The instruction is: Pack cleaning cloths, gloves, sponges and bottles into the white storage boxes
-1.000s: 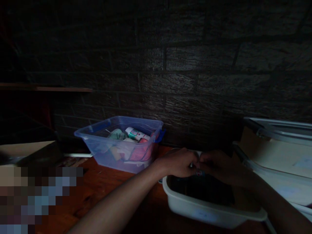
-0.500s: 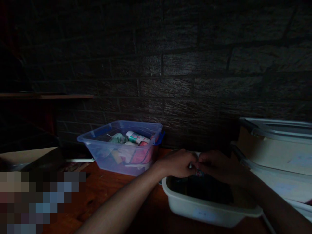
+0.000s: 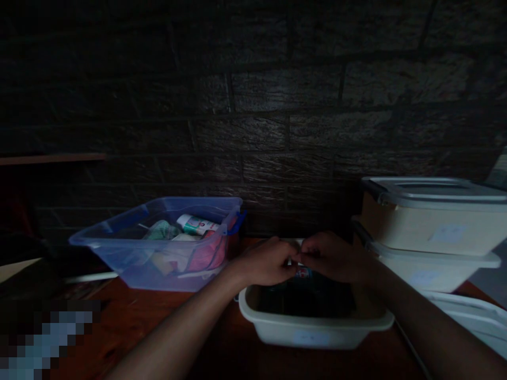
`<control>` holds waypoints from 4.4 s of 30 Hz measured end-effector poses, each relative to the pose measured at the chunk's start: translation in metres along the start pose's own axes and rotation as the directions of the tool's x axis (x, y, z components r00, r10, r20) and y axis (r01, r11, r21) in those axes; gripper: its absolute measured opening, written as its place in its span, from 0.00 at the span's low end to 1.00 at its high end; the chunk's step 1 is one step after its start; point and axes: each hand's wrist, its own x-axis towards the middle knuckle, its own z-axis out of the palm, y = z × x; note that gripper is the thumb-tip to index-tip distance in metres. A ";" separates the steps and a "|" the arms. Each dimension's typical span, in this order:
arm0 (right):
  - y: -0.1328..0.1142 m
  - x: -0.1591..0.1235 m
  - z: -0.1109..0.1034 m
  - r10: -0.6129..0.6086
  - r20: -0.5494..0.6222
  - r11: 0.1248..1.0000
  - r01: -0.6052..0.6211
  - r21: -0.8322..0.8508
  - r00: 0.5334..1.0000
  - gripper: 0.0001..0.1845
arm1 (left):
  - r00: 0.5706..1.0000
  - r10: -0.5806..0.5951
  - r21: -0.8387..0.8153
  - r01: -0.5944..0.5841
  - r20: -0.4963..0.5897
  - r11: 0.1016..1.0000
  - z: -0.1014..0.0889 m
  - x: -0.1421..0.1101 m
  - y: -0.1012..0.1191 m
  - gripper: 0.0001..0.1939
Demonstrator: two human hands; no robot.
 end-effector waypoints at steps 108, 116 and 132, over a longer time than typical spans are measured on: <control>0.002 0.001 -0.005 -0.017 -0.206 0.966 0.070 0.251 0.978 0.22 | 0.938 -0.072 -0.166 0.016 -0.339 0.986 -0.016 -0.005 -0.003 0.09; -0.006 -0.021 -0.050 0.027 -0.327 0.962 0.064 0.265 0.945 0.22 | 0.784 -0.297 -0.390 0.076 -0.545 0.918 -0.006 -0.041 -0.005 0.19; 0.004 -0.116 -0.014 0.121 -0.377 0.993 -0.114 0.041 0.918 0.25 | 0.826 -0.467 -0.635 0.181 -0.317 0.751 0.014 -0.053 -0.026 0.32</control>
